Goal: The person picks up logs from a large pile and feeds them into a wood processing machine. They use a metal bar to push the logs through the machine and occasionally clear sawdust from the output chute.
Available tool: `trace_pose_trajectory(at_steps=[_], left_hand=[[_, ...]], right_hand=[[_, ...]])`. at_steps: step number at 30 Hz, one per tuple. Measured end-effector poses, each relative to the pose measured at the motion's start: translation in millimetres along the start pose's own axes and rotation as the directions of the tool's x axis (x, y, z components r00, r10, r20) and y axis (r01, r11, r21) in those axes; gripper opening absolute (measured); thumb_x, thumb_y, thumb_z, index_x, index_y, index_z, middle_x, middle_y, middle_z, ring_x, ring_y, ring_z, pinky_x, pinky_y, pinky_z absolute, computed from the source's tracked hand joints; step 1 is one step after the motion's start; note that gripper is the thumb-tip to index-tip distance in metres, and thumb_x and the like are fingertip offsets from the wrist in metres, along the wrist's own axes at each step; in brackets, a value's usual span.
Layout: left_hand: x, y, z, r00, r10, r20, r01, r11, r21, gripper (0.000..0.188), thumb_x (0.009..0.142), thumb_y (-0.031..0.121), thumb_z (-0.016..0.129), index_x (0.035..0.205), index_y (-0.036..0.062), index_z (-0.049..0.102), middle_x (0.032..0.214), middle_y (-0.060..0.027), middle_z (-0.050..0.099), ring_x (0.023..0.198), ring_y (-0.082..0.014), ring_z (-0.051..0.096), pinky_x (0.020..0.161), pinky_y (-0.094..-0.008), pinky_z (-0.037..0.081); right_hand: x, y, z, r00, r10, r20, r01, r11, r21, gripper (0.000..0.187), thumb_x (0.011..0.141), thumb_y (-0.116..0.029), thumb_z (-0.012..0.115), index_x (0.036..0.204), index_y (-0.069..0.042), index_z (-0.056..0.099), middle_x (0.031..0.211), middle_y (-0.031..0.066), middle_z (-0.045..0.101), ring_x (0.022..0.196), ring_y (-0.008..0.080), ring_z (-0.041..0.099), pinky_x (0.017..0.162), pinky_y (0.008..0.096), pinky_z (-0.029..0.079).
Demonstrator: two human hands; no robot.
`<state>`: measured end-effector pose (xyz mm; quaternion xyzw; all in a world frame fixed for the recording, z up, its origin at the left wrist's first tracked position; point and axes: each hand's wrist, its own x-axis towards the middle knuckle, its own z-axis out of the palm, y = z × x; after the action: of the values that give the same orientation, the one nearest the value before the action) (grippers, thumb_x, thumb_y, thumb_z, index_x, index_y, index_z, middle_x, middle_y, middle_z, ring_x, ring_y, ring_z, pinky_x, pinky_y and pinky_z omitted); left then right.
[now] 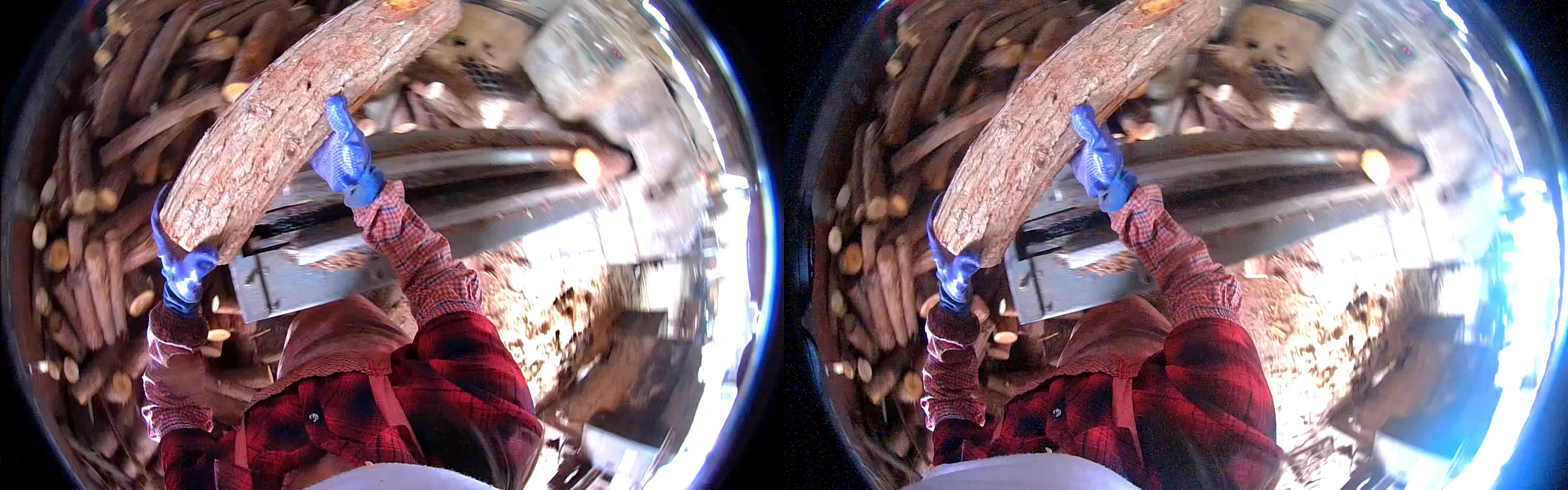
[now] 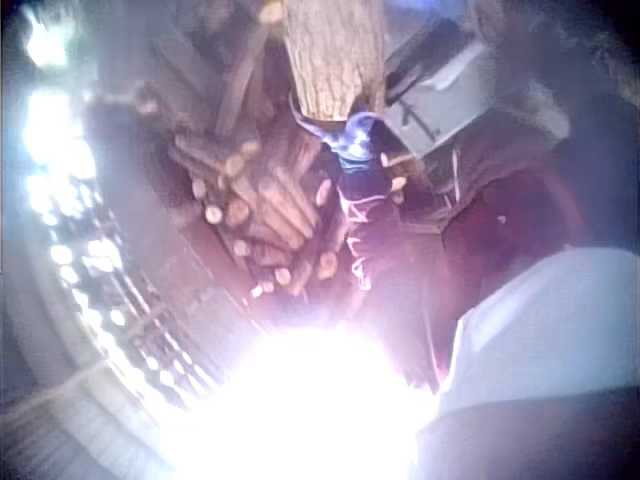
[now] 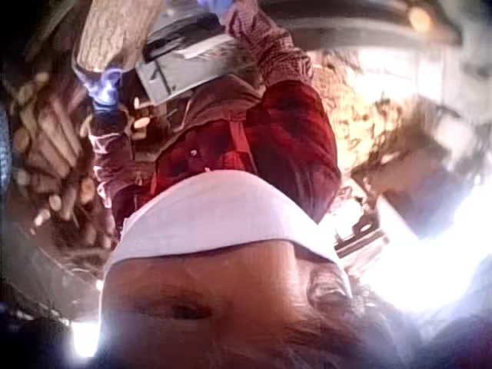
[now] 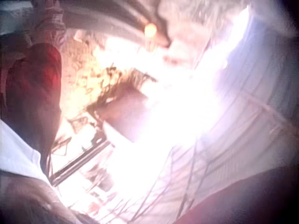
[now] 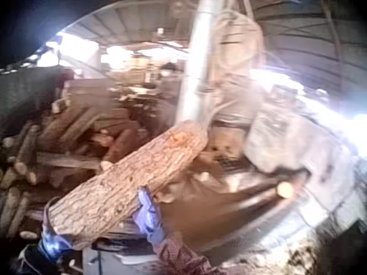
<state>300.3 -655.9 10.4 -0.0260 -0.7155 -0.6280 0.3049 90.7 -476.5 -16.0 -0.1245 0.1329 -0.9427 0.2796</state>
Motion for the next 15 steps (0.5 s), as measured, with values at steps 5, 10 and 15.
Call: trace_pose_trajectory(at_steps=[5, 10, 15], left_hand=[[19, -18, 147, 0.943, 0.035, 0.330, 0.018, 0.988, -0.156, 0.113, 0.055, 0.023, 0.089, 0.143, 0.0033, 0.019, 0.137, -0.0145, 0.040, 0.127, -0.0272, 0.041, 0.109, -0.0412, 0.031], [61, -31, 358, 0.793, 0.078, 0.604, 0.109, 0.957, -0.268, 0.110, 0.061, 0.022, 0.089, 0.142, 0.0029, 0.018, 0.135, -0.0140, 0.042, 0.125, -0.0259, 0.042, 0.107, -0.0401, 0.036], [46, -31, 476, 0.350, 0.273, 0.896, -0.196, 0.957, -0.214, 0.070, 0.073, 0.026, 0.077, 0.130, 0.0024, 0.045, 0.124, -0.0227, 0.050, 0.116, -0.0338, 0.050, 0.098, -0.0384, 0.042]], right_hand=[[-105, -166, -8, 0.925, -0.379, 0.042, 0.372, 0.874, -0.311, 0.062, 0.095, -0.041, 0.050, 0.142, -0.004, 0.031, 0.141, 0.0124, 0.041, 0.128, 0.0296, 0.041, 0.108, 0.0464, 0.032], [-181, -334, -60, 0.733, -0.677, -0.067, 0.563, 0.659, -0.499, 0.063, 0.096, -0.044, 0.042, 0.142, -0.004, 0.032, 0.140, 0.0146, 0.042, 0.126, 0.0303, 0.043, 0.105, 0.0460, 0.037], [-172, -395, -149, 0.487, -0.807, 0.333, -0.230, -0.486, -0.843, 0.048, 0.086, -0.049, 0.055, 0.102, -0.004, 0.055, 0.096, 0.0126, 0.058, 0.091, 0.0268, 0.057, 0.077, 0.0392, 0.045]])
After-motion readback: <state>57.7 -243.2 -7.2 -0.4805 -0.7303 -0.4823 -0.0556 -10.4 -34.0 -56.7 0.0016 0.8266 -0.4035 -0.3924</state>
